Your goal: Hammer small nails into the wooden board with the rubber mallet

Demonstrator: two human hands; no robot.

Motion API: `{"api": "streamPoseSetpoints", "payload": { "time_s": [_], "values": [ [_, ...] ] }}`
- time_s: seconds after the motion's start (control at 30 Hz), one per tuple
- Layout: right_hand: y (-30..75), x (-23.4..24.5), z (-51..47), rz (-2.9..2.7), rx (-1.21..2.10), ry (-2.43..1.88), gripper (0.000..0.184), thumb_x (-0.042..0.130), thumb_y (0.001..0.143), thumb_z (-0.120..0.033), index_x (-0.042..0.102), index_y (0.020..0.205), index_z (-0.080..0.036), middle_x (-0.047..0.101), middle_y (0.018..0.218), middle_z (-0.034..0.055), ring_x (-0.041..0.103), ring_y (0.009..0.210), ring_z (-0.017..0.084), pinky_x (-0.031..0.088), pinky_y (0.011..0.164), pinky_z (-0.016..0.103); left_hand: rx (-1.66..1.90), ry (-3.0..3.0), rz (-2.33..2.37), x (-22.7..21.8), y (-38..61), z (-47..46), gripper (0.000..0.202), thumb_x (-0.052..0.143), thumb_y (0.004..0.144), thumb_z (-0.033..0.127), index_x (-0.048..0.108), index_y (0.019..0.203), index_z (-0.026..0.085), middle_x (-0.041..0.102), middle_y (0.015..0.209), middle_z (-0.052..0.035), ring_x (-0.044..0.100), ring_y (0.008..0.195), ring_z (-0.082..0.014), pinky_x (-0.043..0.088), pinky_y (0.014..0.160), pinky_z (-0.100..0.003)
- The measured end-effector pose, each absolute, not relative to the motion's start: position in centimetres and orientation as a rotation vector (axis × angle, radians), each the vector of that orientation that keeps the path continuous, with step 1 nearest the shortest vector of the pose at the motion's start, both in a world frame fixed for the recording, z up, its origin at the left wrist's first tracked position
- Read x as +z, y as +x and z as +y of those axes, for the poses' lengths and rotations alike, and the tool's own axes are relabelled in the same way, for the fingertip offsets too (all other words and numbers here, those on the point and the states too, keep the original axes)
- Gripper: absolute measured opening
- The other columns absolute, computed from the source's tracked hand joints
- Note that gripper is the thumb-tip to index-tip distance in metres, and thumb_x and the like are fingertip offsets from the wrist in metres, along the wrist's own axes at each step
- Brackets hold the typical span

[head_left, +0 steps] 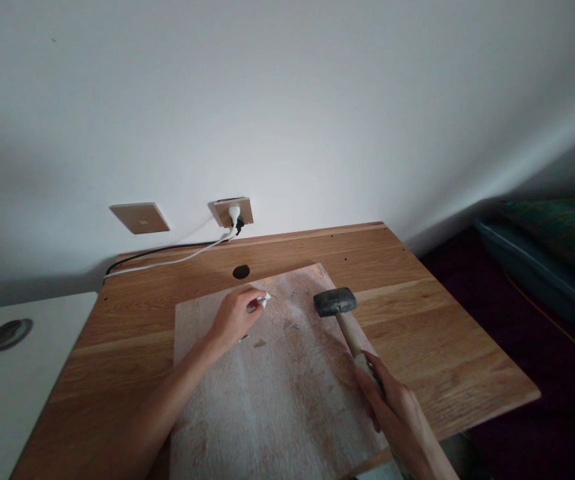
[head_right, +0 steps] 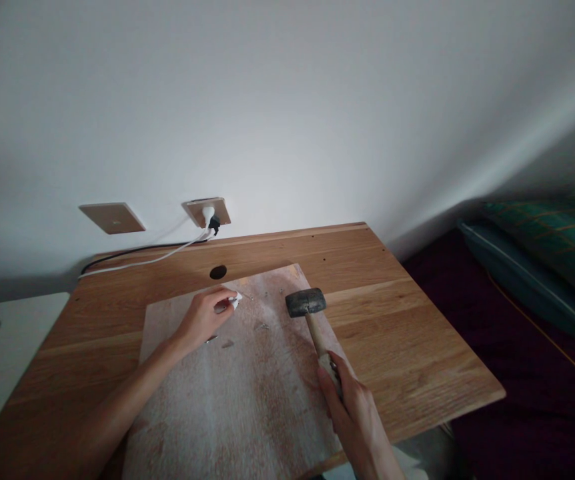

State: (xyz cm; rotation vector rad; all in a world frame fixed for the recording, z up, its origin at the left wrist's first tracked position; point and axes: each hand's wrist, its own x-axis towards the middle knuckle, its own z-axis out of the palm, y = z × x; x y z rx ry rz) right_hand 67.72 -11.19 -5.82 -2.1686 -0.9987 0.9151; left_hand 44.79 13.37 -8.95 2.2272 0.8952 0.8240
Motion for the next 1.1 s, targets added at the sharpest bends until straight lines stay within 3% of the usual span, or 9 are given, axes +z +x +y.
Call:
{"api": "streamPoseSetpoints", "payload": {
  "time_s": [0.13, 0.3, 0.53, 0.7, 0.8, 0.87, 1.1],
  "values": [
    [67.8, -6.1, -11.2, -0.99, 0.946, -2.165, 0.073, 0.039, 0.095, -0.071, 0.057, 0.134, -0.013, 0.062, 0.056, -0.0041, 0.063, 0.047, 0.02, 0.048, 0.05, 0.028, 0.799, 2.257, 0.899, -9.0, 44.8, 13.4, 0.026, 0.062, 0.083, 0.004, 0.076, 0.098, 0.019, 0.076, 0.09, -0.0039, 0.069, 0.075, -0.0155, 0.055, 0.072, -0.026],
    [67.6, -5.9, -11.3, -0.978, 0.867, -2.188, 0.073, 0.042, 0.096, -0.071, 0.059, 0.136, -0.013, 0.056, 0.053, -0.005, 0.061, 0.048, 0.02, 0.046, 0.048, 0.027, 0.779, 2.273, 0.932, -9.7, 44.7, 13.6, 0.04, 0.064, 0.081, 0.003, 0.071, 0.116, 0.02, 0.076, 0.095, -0.0033, 0.068, 0.076, -0.015, 0.055, 0.076, -0.028],
    [68.0, -3.9, -10.9, -1.151, 0.718, -2.076, 0.064, 0.046, 0.099, -0.066, 0.057, 0.136, -0.014, 0.059, 0.061, -0.0035, 0.057, 0.048, 0.016, 0.046, 0.048, 0.025, 0.835, 2.184, 0.945, -10.4, 44.5, 13.9, 0.044, 0.07, 0.079, 0.006, 0.067, 0.12, 0.022, 0.075, 0.093, -0.0001, 0.068, 0.075, -0.0138, 0.056, 0.078, -0.028],
    [66.4, -2.4, -9.2, -1.38, 0.94, -1.922, 0.056, 0.039, 0.107, -0.051, 0.043, 0.149, -0.014, 0.071, 0.074, 0.0008, 0.067, 0.052, 0.017, 0.059, 0.056, 0.029, 0.8, 2.153, 0.981, -10.5, 44.7, 14.0, 0.046, 0.067, 0.078, 0.004, 0.069, 0.12, 0.022, 0.076, 0.094, -0.0003, 0.069, 0.076, -0.0145, 0.057, 0.08, -0.029],
    [65.2, -2.4, -7.6, -1.614, 0.693, -1.901, 0.044, 0.042, 0.107, -0.041, 0.052, 0.141, -0.017, 0.078, 0.106, 0.0127, 0.079, 0.087, 0.024, 0.064, 0.08, 0.037, 0.796, 2.107, 1.001, -10.6, 44.7, 14.0, 0.049, 0.066, 0.076, 0.002, 0.069, 0.122, 0.019, 0.076, 0.092, -0.0008, 0.069, 0.074, -0.0142, 0.057, 0.079, -0.029],
    [64.6, -2.7, -6.6, -1.72, 0.528, -1.875, 0.038, 0.043, 0.106, -0.035, 0.055, 0.139, -0.017, 0.074, 0.125, 0.017, 0.077, 0.106, 0.028, 0.064, 0.086, 0.039, 0.791, 2.065, 1.006, -10.5, 44.7, 13.9, 0.05, 0.065, 0.075, 0.001, 0.069, 0.123, 0.017, 0.076, 0.09, -0.001, 0.068, 0.073, -0.0136, 0.056, 0.077, -0.027],
    [64.2, -3.4, -5.5, -1.823, 0.294, -1.868, 0.037, 0.042, 0.109, -0.032, 0.049, 0.143, -0.019, 0.074, 0.124, 0.0186, 0.079, 0.095, 0.028, 0.067, 0.075, 0.04, 0.766, 2.044, 1.005, -9.8, 44.8, 13.7, 0.045, 0.065, 0.076, 0.003, 0.072, 0.117, 0.019, 0.077, 0.088, -0.0009, 0.07, 0.074, -0.0153, 0.055, 0.074, -0.027]
  ]
}}
